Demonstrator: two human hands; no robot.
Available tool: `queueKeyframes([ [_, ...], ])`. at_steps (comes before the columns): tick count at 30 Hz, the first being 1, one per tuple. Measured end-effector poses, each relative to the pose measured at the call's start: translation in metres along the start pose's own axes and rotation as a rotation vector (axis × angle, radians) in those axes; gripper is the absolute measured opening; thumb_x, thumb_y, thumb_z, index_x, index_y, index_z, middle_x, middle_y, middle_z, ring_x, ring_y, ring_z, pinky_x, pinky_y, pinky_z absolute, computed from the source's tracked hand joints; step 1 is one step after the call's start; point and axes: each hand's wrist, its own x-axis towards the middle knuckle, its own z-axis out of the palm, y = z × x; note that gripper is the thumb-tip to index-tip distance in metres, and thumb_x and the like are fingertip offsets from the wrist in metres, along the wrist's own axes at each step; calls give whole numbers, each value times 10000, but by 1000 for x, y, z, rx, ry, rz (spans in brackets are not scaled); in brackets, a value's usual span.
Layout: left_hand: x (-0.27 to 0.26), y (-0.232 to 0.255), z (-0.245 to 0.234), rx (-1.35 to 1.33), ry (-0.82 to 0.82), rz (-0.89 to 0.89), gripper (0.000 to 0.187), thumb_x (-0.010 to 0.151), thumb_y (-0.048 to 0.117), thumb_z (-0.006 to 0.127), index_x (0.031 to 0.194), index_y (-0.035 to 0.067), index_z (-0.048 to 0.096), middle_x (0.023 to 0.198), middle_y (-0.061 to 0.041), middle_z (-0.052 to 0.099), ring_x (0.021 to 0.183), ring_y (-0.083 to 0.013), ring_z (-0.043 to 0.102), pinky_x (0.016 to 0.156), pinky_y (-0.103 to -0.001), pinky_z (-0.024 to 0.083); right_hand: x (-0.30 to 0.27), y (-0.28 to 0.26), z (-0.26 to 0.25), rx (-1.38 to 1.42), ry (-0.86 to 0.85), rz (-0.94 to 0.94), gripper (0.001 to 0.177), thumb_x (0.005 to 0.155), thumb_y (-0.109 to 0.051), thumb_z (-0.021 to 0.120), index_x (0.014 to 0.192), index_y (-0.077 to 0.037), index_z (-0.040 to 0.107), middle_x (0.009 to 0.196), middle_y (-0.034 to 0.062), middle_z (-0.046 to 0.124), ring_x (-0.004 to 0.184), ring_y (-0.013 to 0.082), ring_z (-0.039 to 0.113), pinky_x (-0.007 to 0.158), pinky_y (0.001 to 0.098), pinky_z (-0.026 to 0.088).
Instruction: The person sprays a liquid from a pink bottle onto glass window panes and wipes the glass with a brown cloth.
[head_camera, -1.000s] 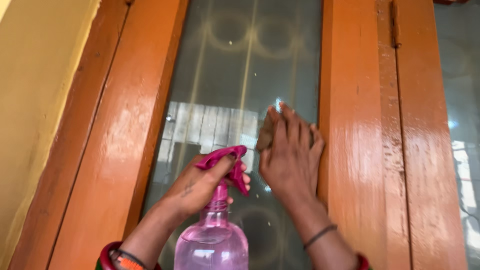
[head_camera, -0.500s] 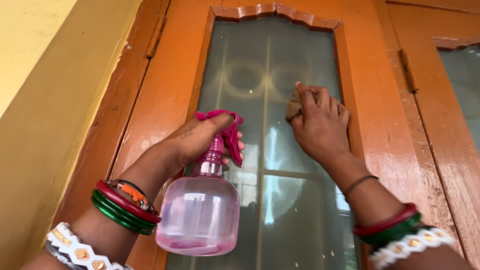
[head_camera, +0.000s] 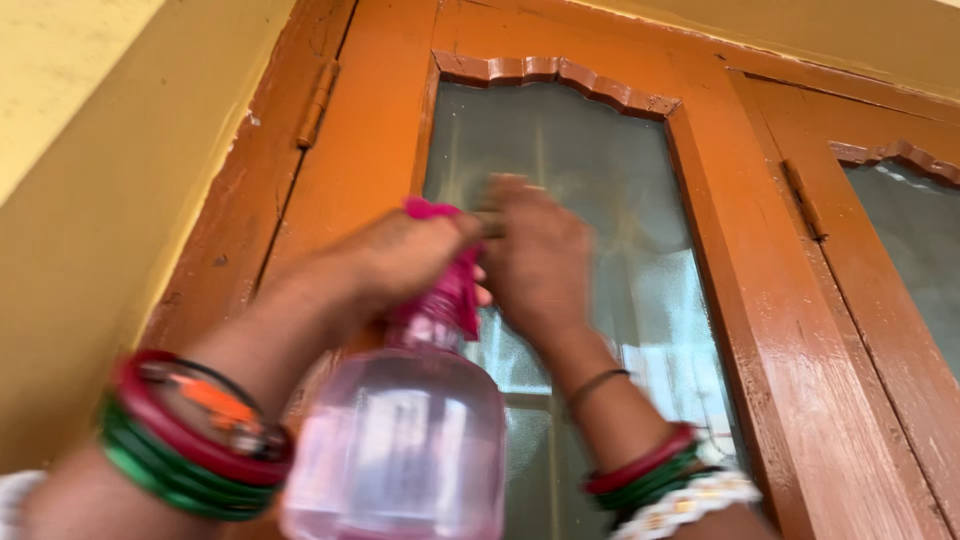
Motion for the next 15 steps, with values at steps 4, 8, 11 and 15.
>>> queueKeyframes([
  [4,-13,9,-27,-84,70,-93,366,998,401,457,1048,105,665,827,-108,737,669,-220,695,634,-396,588,1,-34,11,-85,88,-320,698,787,-174,596,1471,-98,482,1437,121,571,1349,313,516,1100,506,346],
  [8,-25,9,-27,7,129,-154,396,1013,420,465,1135,109,676,864,-77,775,696,-173,714,651,-370,567,2,-2,-11,-39,-87,-175,593,895,-197,578,1477,-128,490,1452,131,560,1351,318,515,1109,503,360],
  [11,-29,9,-21,25,146,-162,386,996,424,486,1136,116,669,864,-74,780,686,-170,719,654,-372,571,6,53,-43,-160,-114,55,595,923,-271,554,1503,-162,475,1431,128,571,1330,327,515,1105,511,370],
  [15,-28,8,-23,52,115,-132,384,995,399,460,1163,130,677,910,-90,792,678,-186,677,642,-384,543,9,107,-67,-251,-74,109,590,949,-303,488,1503,-106,442,1483,165,514,1360,353,462,1083,556,318],
])
